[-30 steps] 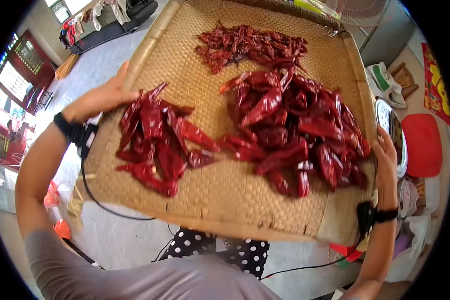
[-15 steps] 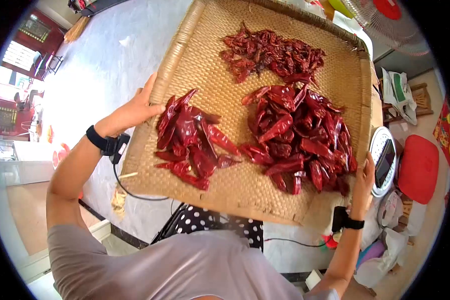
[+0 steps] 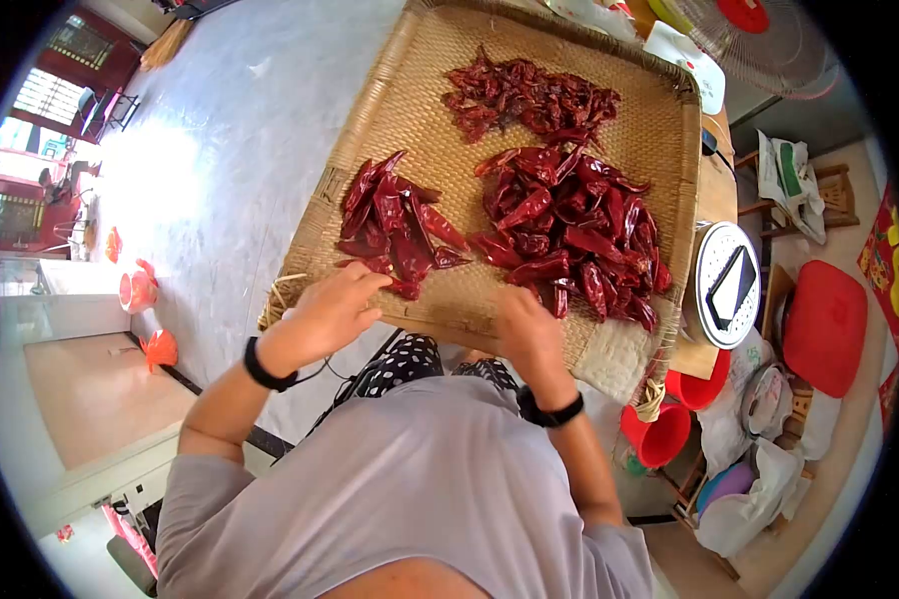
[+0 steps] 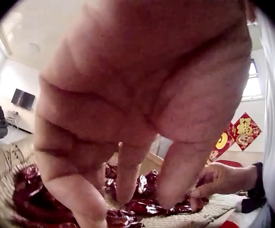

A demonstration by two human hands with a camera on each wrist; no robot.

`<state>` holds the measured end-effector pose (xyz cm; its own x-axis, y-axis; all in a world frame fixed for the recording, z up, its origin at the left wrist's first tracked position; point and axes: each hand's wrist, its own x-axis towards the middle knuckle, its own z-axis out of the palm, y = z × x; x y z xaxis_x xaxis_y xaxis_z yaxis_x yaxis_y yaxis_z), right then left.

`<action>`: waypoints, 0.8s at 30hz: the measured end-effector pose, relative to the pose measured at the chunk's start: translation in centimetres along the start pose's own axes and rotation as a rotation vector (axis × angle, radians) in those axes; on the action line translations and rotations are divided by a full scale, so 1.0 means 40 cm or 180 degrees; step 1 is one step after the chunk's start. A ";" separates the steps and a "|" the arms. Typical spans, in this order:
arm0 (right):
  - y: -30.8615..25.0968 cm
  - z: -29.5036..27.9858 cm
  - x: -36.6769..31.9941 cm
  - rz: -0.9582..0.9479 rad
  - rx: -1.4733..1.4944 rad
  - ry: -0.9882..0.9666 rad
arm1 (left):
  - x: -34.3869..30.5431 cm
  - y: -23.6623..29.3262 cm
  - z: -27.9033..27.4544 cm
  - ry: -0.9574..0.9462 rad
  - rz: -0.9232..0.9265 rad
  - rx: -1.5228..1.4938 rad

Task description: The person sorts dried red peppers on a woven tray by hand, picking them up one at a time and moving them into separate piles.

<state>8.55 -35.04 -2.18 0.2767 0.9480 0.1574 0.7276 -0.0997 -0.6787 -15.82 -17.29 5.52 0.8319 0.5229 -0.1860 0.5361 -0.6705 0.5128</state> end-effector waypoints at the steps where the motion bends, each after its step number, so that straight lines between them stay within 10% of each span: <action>1: -0.010 0.019 0.019 -0.0020 -0.0053 -0.0267 | 0.007 -0.004 0.044 0.0307 -0.0006 0.0002; 13: -0.034 0.139 0.182 0.0139 -0.0296 -0.0867 | 0.037 -0.010 0.134 0.0553 -0.0275 0.0443; 24: -0.017 -0.100 0.161 0.0884 -0.0450 0.1209 | 0.173 0.033 0.003 0.0270 -0.0261 -0.1890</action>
<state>12.36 -30.08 2.16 0.6625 0.7052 0.2527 0.6647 -0.3980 -0.6323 -9.33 -14.61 4.82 0.7638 0.6169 -0.1899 0.4060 -0.2305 0.8843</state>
